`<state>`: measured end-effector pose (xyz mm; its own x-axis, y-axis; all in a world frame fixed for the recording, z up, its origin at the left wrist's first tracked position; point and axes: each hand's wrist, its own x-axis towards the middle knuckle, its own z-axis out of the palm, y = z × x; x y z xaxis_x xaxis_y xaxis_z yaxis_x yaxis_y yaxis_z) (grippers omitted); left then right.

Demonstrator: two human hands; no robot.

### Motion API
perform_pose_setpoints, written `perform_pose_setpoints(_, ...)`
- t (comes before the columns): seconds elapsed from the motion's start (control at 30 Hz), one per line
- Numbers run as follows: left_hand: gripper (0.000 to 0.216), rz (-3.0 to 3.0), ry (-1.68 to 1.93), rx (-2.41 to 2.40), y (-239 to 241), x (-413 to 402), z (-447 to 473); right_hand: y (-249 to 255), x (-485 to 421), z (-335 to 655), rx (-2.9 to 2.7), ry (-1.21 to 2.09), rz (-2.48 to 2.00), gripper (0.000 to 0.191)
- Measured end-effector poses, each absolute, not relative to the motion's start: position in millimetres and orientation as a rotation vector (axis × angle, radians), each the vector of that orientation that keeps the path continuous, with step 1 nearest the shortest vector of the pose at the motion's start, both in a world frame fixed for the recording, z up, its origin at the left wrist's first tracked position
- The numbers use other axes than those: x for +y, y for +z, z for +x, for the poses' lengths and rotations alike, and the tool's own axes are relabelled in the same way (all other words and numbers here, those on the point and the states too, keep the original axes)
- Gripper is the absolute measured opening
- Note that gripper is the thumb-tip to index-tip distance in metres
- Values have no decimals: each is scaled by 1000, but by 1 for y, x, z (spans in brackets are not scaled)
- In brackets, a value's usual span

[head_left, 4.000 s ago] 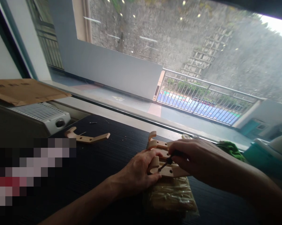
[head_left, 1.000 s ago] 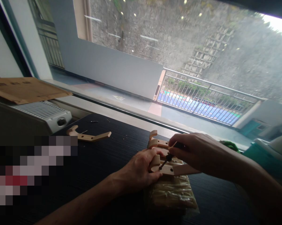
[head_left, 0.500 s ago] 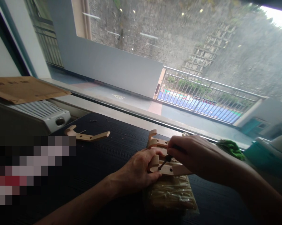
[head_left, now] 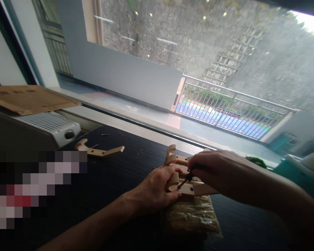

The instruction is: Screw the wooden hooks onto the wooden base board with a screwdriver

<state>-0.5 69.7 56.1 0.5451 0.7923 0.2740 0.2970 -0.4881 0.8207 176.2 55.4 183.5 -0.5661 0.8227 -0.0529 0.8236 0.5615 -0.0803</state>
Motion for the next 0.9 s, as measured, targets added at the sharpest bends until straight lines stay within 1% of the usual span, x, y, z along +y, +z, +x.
perform_pose_setpoints(0.33, 44, 2038, 852, 878, 56, 70, 0, 172, 57, 179, 2719, -159, 1600, 25)
perform_pose_setpoints(0.57, 42, 2029, 871, 857, 57, 70, 0, 174, 52, 176, 2685, -101, 1643, 31)
perform_pose_setpoints(0.63, 42, 2030, 866, 861, 56, 70, 0, 177, 50, 176, 2693, -94, 1626, 28)
perform_pose_setpoints(0.73, 41, 2025, 860, 860, 56, 70, 0, 181, 50, 176, 2760, -90, 1545, 19)
perform_pose_setpoints(0.9, 44, 2025, 867, 873, 54, 70, 0, 181, 54, 172, 2820, -153, 1447, 19)
